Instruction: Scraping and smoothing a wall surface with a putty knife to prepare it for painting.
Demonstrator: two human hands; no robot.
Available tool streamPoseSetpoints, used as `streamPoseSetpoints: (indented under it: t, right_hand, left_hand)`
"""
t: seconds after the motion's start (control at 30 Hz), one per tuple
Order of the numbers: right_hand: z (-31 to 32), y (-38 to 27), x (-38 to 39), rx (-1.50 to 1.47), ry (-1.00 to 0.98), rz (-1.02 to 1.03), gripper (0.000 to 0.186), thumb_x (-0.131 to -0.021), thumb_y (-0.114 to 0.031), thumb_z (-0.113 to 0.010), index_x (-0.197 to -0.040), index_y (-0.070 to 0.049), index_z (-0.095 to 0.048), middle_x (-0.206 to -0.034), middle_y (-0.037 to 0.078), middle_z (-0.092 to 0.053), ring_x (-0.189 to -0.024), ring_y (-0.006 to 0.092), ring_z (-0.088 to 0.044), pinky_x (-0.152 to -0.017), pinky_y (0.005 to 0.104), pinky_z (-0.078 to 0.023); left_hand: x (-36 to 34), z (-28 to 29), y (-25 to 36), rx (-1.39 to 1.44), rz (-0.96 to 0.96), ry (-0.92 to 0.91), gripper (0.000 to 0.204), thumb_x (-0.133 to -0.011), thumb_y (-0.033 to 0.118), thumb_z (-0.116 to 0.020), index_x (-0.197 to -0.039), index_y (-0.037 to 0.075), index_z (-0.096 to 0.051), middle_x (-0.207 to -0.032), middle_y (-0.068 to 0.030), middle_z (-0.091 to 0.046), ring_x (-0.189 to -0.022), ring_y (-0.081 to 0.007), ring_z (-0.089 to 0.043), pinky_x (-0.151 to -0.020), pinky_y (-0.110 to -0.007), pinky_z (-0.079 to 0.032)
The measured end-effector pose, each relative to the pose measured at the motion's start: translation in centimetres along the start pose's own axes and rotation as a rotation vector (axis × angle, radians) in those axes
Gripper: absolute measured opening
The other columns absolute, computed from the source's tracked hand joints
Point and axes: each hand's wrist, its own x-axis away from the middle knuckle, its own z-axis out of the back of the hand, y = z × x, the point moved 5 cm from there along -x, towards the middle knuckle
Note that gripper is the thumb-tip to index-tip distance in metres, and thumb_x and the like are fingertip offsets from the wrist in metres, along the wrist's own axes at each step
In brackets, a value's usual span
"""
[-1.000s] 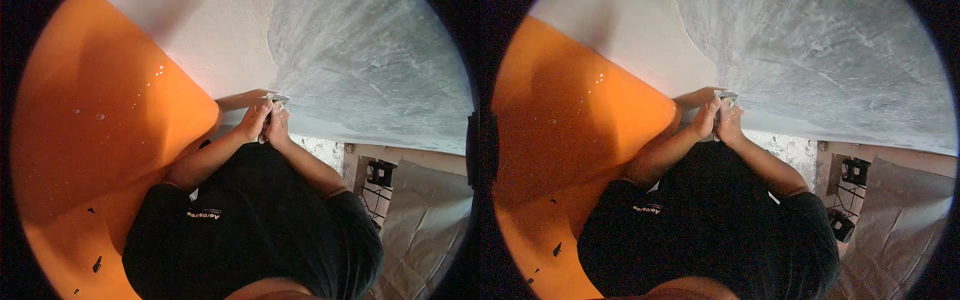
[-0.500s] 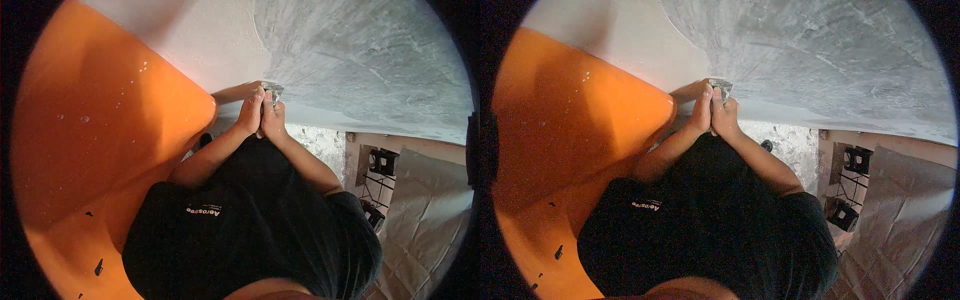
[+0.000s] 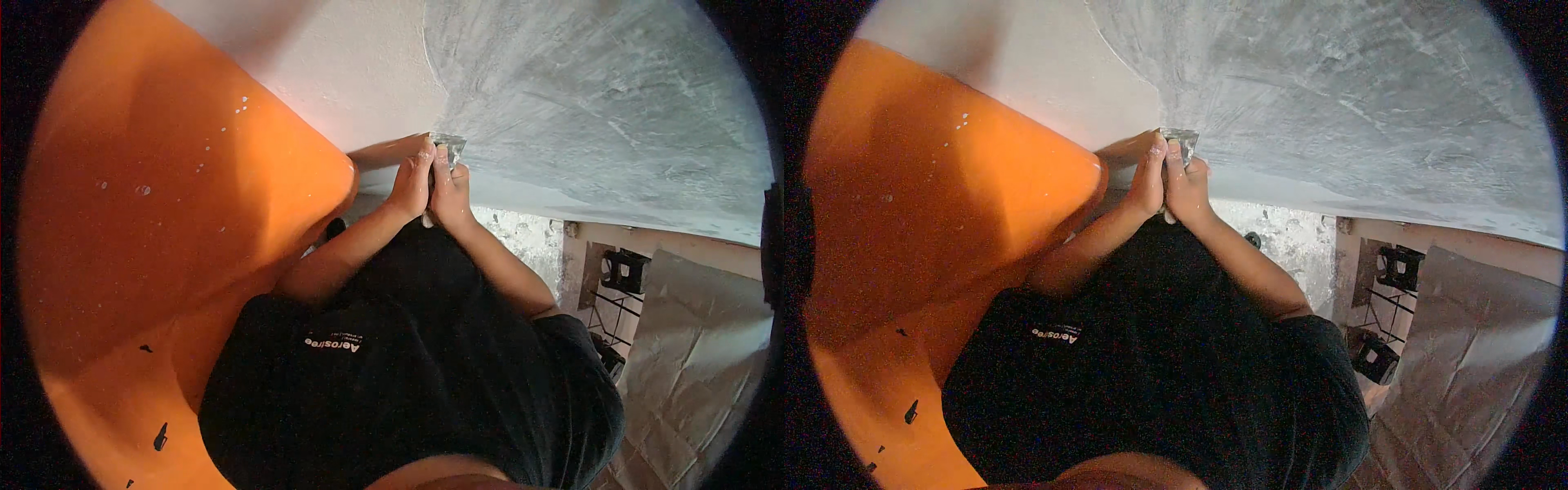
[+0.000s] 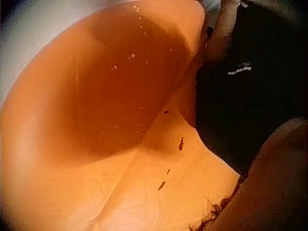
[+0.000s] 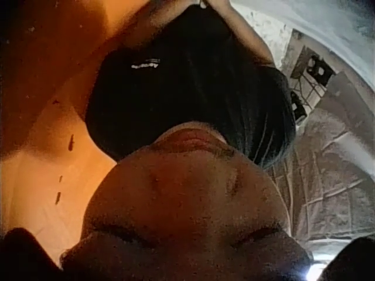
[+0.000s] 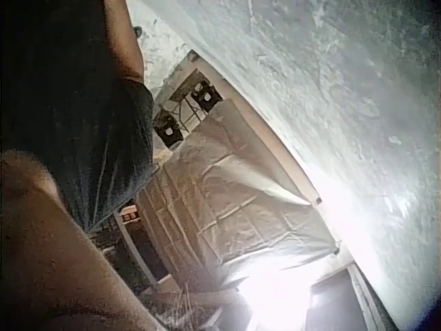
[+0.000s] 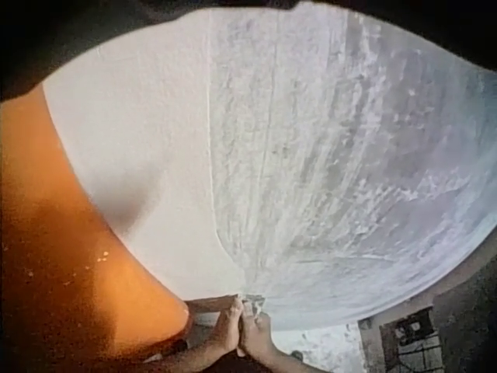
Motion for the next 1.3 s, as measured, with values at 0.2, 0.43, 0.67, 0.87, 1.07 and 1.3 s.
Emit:
streamPoseSetpoints:
  t: [0.2,0.43,0.67,0.87,1.07,1.3]
  right_hand:
    - [-0.3,-0.2,0.0,-0.008,0.001,0.002,0.048,-0.101,-0.033,-0.047,-0.07,0.001,-0.058,-0.059,-0.002,-0.053,-0.06,0.006,-0.047,-0.053,0.0285,-0.041]
    - [-0.6,-1.3,0.0,-0.079,0.02,0.055,0.048,-0.102,-0.034,-0.046,-0.07,0.0,-0.059,-0.06,-0.002,-0.054,-0.06,0.0054,-0.047,-0.052,0.0266,-0.04]
    - [-0.8,-3.5,0.1,-0.052,-0.032,0.023,0.048,-0.102,-0.035,-0.046,-0.07,-0.001,-0.058,-0.061,-0.003,-0.055,-0.06,0.0051,-0.047,-0.051,0.0266,-0.04]
    - [-1.0,-4.0,0.5,-0.088,-0.012,-0.044,0.049,-0.101,-0.037,-0.046,-0.07,-0.001,-0.058,-0.061,-0.002,-0.055,-0.061,0.0053,-0.047,-0.051,0.0268,-0.039]
    - [-1.0,-5.2,0.7,-0.043,-0.013,0.006,0.047,-0.101,-0.035,-0.046,-0.073,0.0,-0.06,-0.062,-0.002,-0.055,-0.063,0.0057,-0.048,-0.053,0.0276,-0.04]
    - [-1.2,-5.2,0.2,-0.108,-0.001,0.073,0.044,-0.102,-0.031,-0.045,-0.074,0.0,-0.059,-0.064,-0.003,-0.055,-0.062,0.0055,-0.047,-0.053,0.0269,-0.04]
  left_hand:
    - [0.4,-0.2,1.1,0.065,-0.005,0.075,0.045,-0.103,0.041,-0.036,-0.089,0.005,-0.058,-0.08,0.0005,-0.058,-0.075,-0.006,-0.051,-0.063,-0.026,-0.042]
    - [0.7,-0.5,3.0,0.062,0.008,0.17,0.04,-0.102,0.037,-0.042,-0.083,0.004,-0.057,-0.079,0.0021,-0.057,-0.074,-0.0057,-0.049,-0.062,-0.026,-0.042]
    - [0.9,-0.8,5.7,0.031,-0.039,0.137,0.04,-0.103,0.034,-0.041,-0.082,0.004,-0.055,-0.078,0.0025,-0.055,-0.074,-0.0054,-0.048,-0.062,-0.026,-0.04]
    - [1.1,-1.3,7.0,-0.033,-0.11,0.172,0.035,-0.103,0.031,-0.043,-0.085,0.003,-0.055,-0.081,0.0027,-0.056,-0.077,-0.0057,-0.049,-0.066,-0.025,-0.041]
    - [1.2,-1.4,7.3,0.028,-0.113,0.184,0.034,-0.103,0.03,-0.044,-0.085,0.003,-0.055,-0.081,0.0021,-0.056,-0.078,-0.0061,-0.05,-0.066,-0.026,-0.041]
    - [1.2,-1.9,8.7,-0.009,-0.101,0.212,0.034,-0.103,0.03,-0.044,-0.086,0.003,-0.057,-0.082,0.0022,-0.057,-0.079,-0.0057,-0.049,-0.067,-0.025,-0.042]
